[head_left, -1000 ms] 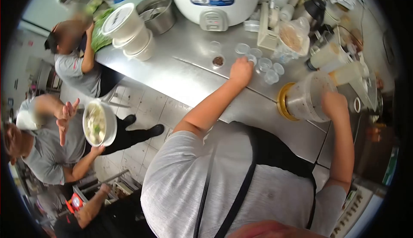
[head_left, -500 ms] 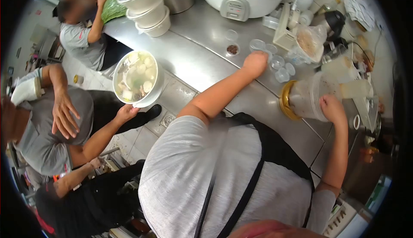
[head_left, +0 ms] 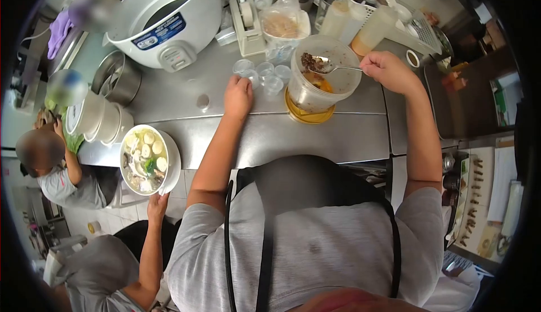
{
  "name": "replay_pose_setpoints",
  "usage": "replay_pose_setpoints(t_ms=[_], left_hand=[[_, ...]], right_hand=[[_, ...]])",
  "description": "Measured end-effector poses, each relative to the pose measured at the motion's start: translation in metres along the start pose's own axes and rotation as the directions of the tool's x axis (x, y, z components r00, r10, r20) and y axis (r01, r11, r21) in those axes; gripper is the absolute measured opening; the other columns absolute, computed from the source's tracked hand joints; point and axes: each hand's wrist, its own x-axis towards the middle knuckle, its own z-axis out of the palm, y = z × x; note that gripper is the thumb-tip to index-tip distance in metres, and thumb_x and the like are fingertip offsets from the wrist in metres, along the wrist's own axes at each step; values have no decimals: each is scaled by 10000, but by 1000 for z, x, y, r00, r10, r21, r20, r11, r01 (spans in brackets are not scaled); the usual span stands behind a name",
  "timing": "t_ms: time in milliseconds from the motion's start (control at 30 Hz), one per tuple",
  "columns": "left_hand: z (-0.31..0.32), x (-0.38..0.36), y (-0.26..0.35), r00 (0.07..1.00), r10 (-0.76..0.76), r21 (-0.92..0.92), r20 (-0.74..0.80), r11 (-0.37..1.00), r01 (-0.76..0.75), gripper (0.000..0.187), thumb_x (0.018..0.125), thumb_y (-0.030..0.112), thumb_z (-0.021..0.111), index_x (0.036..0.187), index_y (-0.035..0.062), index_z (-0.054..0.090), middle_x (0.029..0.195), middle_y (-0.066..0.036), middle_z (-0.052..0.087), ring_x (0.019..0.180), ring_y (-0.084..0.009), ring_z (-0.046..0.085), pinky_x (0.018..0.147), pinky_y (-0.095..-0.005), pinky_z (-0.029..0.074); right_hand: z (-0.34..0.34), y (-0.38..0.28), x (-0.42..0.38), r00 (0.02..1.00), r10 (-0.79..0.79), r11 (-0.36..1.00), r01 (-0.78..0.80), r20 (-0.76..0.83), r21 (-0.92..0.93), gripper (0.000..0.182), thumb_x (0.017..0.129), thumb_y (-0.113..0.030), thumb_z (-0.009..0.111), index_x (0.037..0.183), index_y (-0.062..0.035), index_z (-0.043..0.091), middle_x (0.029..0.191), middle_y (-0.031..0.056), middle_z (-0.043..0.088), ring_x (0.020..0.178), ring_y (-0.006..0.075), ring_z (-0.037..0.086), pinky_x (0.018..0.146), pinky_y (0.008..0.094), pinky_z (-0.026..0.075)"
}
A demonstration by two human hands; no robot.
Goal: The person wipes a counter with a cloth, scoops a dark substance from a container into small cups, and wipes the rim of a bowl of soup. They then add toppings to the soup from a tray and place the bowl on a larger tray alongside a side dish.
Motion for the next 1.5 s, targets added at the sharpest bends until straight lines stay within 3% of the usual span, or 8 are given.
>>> replay_pose_setpoints(t_ms=[167, 400, 600, 800, 933, 1033, 1300, 1500], left_hand=[[-6, 5, 4, 996, -61, 65, 59, 996, 57, 43, 721, 64, 539, 752, 37, 552, 806, -144, 521, 721, -308, 529, 620, -361, 446], [-13, 13, 8, 985, -172, -190, -13, 967, 167, 74, 738, 92, 555, 770, 38, 517, 873, -176, 481, 754, -297, 500, 681, -351, 434], [-22, 16, 20, 983, -165, -383, -77, 915, 124, 116, 691, 71, 604, 751, 43, 509, 970, -173, 431, 862, -260, 468, 723, -315, 418], [-43, 22, 52, 989, -71, -400, -132, 917, 12, 421, 631, 51, 647, 989, 44, 426, 1077, -157, 344, 905, -233, 473, 757, -305, 416], [-65, 23, 77, 998, 41, -465, -53, 883, -61, 687, 611, 27, 652, 1175, 42, 260, 1112, -159, 307, 901, -228, 483, 789, -312, 416], [-71, 24, 93, 992, 128, -453, -19, 883, -123, 767, 605, 19, 649, 1229, 49, 205, 1108, -165, 308, 876, -240, 485, 792, -325, 418], [-75, 28, 113, 978, 197, -436, 65, 887, -150, 882, 609, 14, 648, 1287, 64, 85, 1138, -177, 299, 876, -238, 484, 801, -336, 416], [-64, 31, 117, 977, 211, -534, -9, 825, -183, 886, 603, 26, 659, 1287, 62, 97, 1141, -183, 307, 879, -259, 486, 777, -345, 421]], right_hand=[[1, 11, -11, 996, -10, 999, 13, -84, 34, 108, 766, -107, 499, 763, -10, 547, 593, -14, 476, 547, 66, 427, 495, 223, 362], [3, 19, -15, 987, -46, 993, 63, -156, 104, 117, 779, -123, 502, 788, -17, 551, 589, -26, 468, 530, 57, 417, 476, 213, 346], [4, 13, -20, 987, 53, 972, -16, -149, 235, 105, 782, -101, 504, 810, -8, 546, 604, -36, 463, 544, 38, 408, 490, 187, 330], [6, 1, -23, 986, 13, 960, 34, -165, 279, 103, 792, -75, 492, 833, 5, 541, 623, -50, 460, 548, 22, 387, 490, 175, 313], [8, -12, -23, 986, -32, 945, 83, -162, 317, 106, 801, -76, 486, 841, 7, 540, 636, -60, 458, 560, 19, 389, 496, 173, 316], [11, -28, -23, 961, -146, 968, 188, -235, 168, 112, 795, -78, 493, 854, 4, 541, 618, -48, 449, 571, 29, 399, 507, 180, 335], [16, -71, -42, 895, -301, 906, 162, -328, -390, 113, 736, -97, 507, 830, -64, 559, 728, 101, 580, 672, 274, 561, 574, 358, 428], [27, -78, -49, 731, -595, 670, 222, -333, -708, 84, 690, -72, 509, 759, -87, 554, 689, 60, 539, 669, 239, 551, 576, 350, 415]])
